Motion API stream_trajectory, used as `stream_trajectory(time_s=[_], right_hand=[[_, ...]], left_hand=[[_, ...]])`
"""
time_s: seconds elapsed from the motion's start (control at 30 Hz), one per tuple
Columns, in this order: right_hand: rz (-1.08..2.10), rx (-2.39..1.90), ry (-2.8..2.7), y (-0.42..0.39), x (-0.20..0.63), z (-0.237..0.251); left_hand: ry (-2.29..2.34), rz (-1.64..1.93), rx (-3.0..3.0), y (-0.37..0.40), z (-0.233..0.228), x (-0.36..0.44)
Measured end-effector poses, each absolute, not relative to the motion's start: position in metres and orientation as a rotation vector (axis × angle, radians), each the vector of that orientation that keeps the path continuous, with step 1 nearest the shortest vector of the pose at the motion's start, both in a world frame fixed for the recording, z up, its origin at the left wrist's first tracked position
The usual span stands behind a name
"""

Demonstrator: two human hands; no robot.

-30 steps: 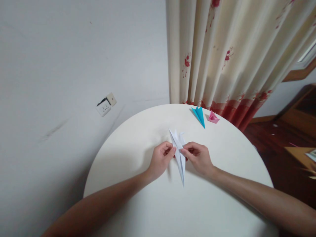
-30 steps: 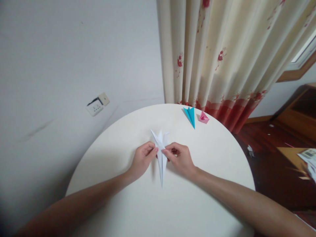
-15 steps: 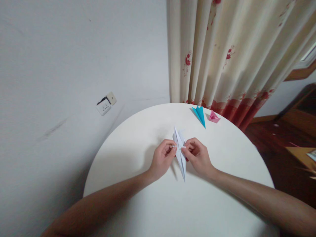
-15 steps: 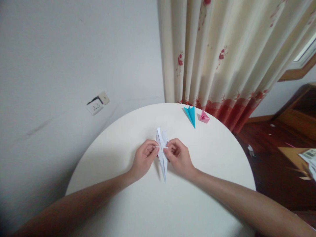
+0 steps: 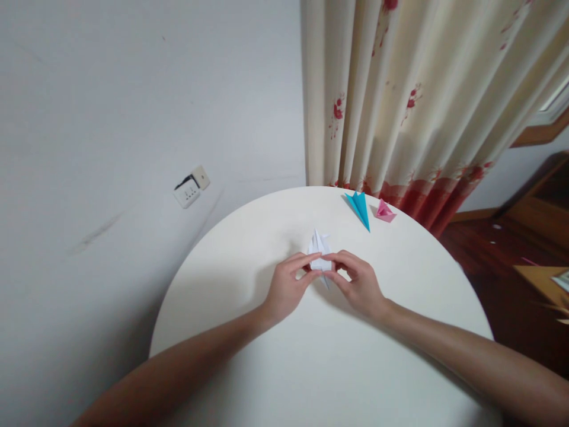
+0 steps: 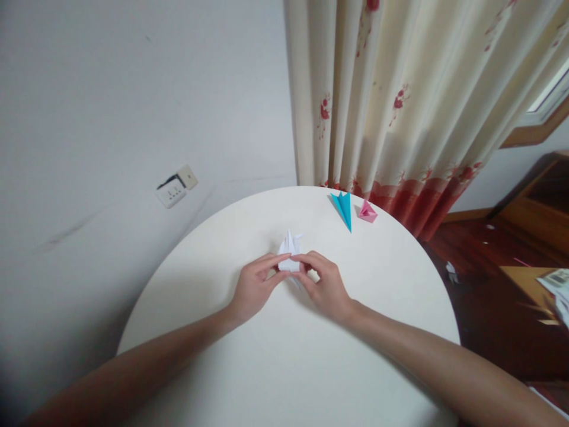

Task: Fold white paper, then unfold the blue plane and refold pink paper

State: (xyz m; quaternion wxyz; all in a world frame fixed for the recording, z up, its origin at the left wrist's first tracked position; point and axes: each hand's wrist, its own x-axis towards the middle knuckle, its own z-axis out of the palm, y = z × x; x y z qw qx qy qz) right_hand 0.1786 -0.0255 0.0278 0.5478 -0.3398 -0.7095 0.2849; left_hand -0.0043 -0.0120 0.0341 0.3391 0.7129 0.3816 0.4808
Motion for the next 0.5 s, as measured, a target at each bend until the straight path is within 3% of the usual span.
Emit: stream_trajectory(time_s=[0.5], right_hand=[[0.342, -0.739, -1.947, -0.021, 0.187, 0.041]], left_hand=[[0.906, 1.137, 1.505, -0.026, 0.050, -0.002]])
